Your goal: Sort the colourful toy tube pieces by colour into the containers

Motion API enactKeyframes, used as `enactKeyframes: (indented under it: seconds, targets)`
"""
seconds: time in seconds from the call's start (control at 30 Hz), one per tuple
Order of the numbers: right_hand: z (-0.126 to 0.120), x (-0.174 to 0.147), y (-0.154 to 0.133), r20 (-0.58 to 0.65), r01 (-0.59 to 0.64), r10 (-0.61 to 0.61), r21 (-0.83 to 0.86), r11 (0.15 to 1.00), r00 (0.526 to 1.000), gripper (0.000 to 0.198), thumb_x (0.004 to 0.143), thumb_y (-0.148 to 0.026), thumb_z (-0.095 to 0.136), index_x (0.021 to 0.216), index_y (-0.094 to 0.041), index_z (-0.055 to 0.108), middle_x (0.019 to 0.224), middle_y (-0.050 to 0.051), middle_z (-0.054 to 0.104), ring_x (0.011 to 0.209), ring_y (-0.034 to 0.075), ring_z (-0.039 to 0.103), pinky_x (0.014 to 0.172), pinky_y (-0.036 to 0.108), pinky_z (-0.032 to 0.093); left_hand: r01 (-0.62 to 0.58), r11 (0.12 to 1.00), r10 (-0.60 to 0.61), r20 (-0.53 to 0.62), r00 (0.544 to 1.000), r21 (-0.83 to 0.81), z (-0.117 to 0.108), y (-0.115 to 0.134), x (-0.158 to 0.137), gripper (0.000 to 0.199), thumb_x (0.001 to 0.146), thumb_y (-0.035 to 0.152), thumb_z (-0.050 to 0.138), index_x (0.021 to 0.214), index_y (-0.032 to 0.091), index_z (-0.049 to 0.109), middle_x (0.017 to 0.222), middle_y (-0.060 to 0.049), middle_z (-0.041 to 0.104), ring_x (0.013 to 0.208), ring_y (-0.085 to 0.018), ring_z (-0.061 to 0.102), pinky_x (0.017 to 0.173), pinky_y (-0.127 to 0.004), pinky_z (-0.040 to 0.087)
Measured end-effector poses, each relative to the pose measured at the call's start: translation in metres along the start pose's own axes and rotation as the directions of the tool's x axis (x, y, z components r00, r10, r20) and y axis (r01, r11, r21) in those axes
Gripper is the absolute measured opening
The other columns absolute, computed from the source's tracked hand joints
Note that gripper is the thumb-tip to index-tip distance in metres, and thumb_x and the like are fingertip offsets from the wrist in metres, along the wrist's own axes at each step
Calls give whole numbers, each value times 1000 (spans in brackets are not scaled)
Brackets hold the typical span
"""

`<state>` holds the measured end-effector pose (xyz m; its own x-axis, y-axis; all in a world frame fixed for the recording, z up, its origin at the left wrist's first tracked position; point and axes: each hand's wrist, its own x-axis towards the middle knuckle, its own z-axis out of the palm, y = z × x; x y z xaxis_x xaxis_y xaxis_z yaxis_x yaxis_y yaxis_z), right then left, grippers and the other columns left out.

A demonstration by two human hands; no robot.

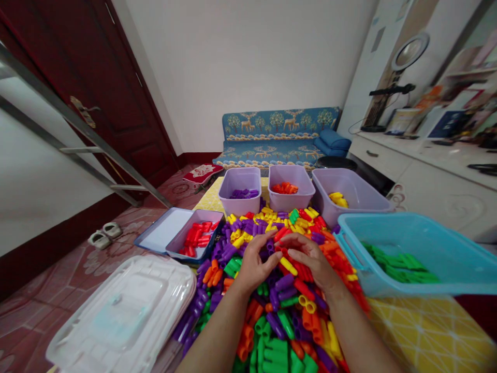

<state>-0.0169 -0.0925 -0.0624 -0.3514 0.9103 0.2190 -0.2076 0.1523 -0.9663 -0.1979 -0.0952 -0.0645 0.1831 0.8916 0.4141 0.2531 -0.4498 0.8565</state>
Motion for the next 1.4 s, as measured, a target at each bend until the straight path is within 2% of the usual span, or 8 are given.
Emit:
enactKeyframes:
  seconds: [0.3, 0.57, 0.87, 0.93, 1.03, 1.17, 1.3, 1.4]
  targets:
    - [-2, -1, -2, 29, -5, 10, -172, 985, 1000, 5, 81, -27, 67, 81, -22, 68, 78, -2, 63, 78, 14, 59, 76, 26, 45, 2, 997, -7, -59, 998, -83, 1, -1, 1, 32, 84, 30, 67, 114, 21, 67, 114, -7, 69, 106, -23, 62, 94, -35, 47]
    - [0, -1, -5, 28, 7, 1, -284, 959, 1000, 19, 81, -31, 66, 97, -24, 74, 107, 4, 69, 105, 23, 60, 94, 35, 43, -88, 985, 66, -147, 987, -148, 3, -3, 4, 18, 79, 15, 68, 96, 19, 71, 97, -5, 70, 94, -19, 65, 88, -31, 49]
    - [0, 1, -2, -20, 34, -42, -298, 954, 999, 18, 81, -35, 67, 93, -25, 75, 114, 4, 66, 117, 24, 55, 108, 41, 34, -113, 988, 85, -238, 967, -107, -2, -5, 5, 10, 83, 23, 67, 88, 20, 76, 96, -5, 69, 95, -18, 65, 88, -30, 49]
    - [0, 1, -3, -26, 52, -61, -274, 960, 998, 18, 83, -35, 66, 95, -25, 74, 121, 5, 64, 123, 25, 52, 110, 42, 32, -93, 991, 50, -374, 926, -97, -7, -9, 6, 20, 84, 27, 66, 102, 22, 74, 106, -6, 67, 103, -19, 63, 92, -31, 49]
    - [1, 2, -4, -11, 62, -67, -267, 962, 998, 19, 84, -35, 65, 97, -24, 73, 121, 6, 65, 121, 25, 54, 110, 43, 33, -76, 986, -36, -629, 777, -150, -16, -15, 8, 46, 88, 33, 62, 132, 23, 56, 128, -9, 58, 113, -21, 61, 98, -34, 49]
    - [1, 2, -4, -11, 57, -62, -278, 959, 998, 20, 84, -36, 66, 97, -23, 73, 119, 7, 66, 120, 25, 55, 110, 44, 33, -118, 979, -61, -795, 603, -165, -25, -18, 11, 64, 92, 36, 55, 150, 30, 26, 158, -10, 24, 133, -23, 47, 111, -37, 39]
    - [0, 2, 0, -31, 50, -60, -265, 963, 998, 20, 84, -36, 65, 99, -24, 71, 121, 6, 65, 122, 25, 54, 110, 43, 34, -119, 977, -55, -747, 662, -177, -22, -15, 10, 68, 95, 38, 50, 152, 36, 13, 161, -8, 14, 137, -24, 43, 108, -37, 42]
    - [-1, 3, 3, -42, 54, -68, -264, 963, 997, 21, 84, -34, 65, 102, -24, 70, 122, 6, 65, 122, 24, 54, 110, 43, 34, -86, 985, -23, -612, 790, -149, -18, -11, 6, 47, 94, 36, 50, 139, 25, 44, 144, -11, 48, 123, -23, 57, 99, -35, 49]
